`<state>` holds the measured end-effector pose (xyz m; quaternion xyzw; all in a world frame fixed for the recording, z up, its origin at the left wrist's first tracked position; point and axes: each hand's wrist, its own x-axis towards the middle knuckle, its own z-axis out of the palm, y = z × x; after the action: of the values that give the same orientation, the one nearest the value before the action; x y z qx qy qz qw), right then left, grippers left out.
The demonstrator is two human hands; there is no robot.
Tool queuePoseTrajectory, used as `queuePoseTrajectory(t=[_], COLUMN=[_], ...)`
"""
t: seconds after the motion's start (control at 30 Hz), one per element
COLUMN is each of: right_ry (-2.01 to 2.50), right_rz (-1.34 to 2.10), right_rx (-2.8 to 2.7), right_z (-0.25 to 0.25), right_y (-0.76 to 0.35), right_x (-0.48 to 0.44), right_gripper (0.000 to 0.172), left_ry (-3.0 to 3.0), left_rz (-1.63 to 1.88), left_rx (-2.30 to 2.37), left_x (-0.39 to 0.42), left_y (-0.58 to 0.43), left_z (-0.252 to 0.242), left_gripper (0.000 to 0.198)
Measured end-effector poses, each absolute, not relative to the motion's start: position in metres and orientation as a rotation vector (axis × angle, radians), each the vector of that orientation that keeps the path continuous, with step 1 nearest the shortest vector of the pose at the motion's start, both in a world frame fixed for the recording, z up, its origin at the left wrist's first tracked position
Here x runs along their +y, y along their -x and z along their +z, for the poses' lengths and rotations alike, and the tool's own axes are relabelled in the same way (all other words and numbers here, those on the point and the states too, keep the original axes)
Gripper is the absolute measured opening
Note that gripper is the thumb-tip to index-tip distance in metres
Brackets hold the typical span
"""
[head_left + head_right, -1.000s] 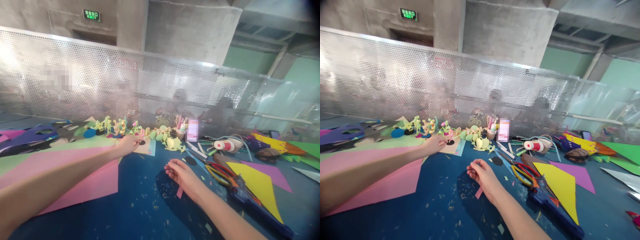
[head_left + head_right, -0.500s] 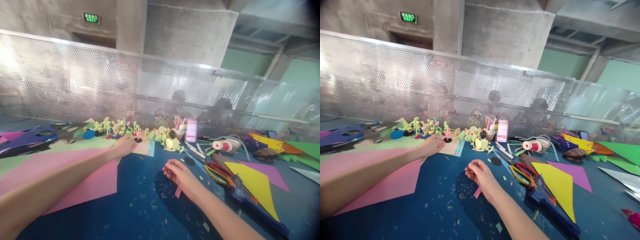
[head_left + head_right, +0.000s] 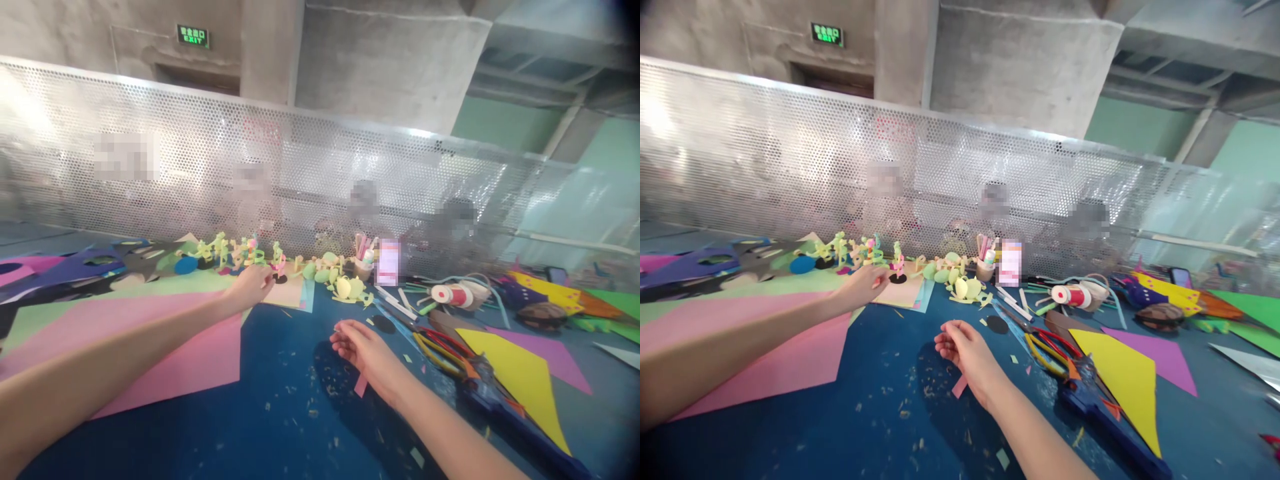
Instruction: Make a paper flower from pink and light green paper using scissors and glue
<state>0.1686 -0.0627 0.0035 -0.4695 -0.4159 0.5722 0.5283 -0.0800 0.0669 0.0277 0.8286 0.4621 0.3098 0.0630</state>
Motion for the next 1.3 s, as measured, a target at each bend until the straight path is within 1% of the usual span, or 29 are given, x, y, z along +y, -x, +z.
queuePoseTrajectory(t=[0.13,0.43,0.63,0.73,0.93,1.3], right_ry=[1.132,1.151,1.162,1.161,1.158,1.156], right_rz=[1.354,1.353,1.351,1.354,1.363,1.359], right_rx=[-1.009,-1.086,-1.107,-1.119,-1.141,-1.178], right_z=[0.002,0.002,0.004,0.005,0.005,0.005], right_y=[-0.168,-0.167,-0.166,-0.166,-0.166,-0.166], right_x=[-0.063,-0.065,-0.067,-0.067,-0.068,-0.068], right_gripper=[0.023,0.020,0.019,0.018,0.019,0.020], left_ry=[-2.467,-2.290,-2.255,-2.254,-2.219,-2.050], left_rz=[0.973,0.872,0.903,1.013,1.405,1.806], left_rx=[1.507,1.667,1.695,1.703,1.779,1.853], left_x=[0.067,0.064,0.067,0.069,0.065,0.072], left_y=[0.088,0.107,0.114,0.115,0.118,0.140], left_z=[0.034,0.041,0.041,0.044,0.053,0.070], left_gripper=[0.021,0.032,0.037,0.030,0.023,0.024])
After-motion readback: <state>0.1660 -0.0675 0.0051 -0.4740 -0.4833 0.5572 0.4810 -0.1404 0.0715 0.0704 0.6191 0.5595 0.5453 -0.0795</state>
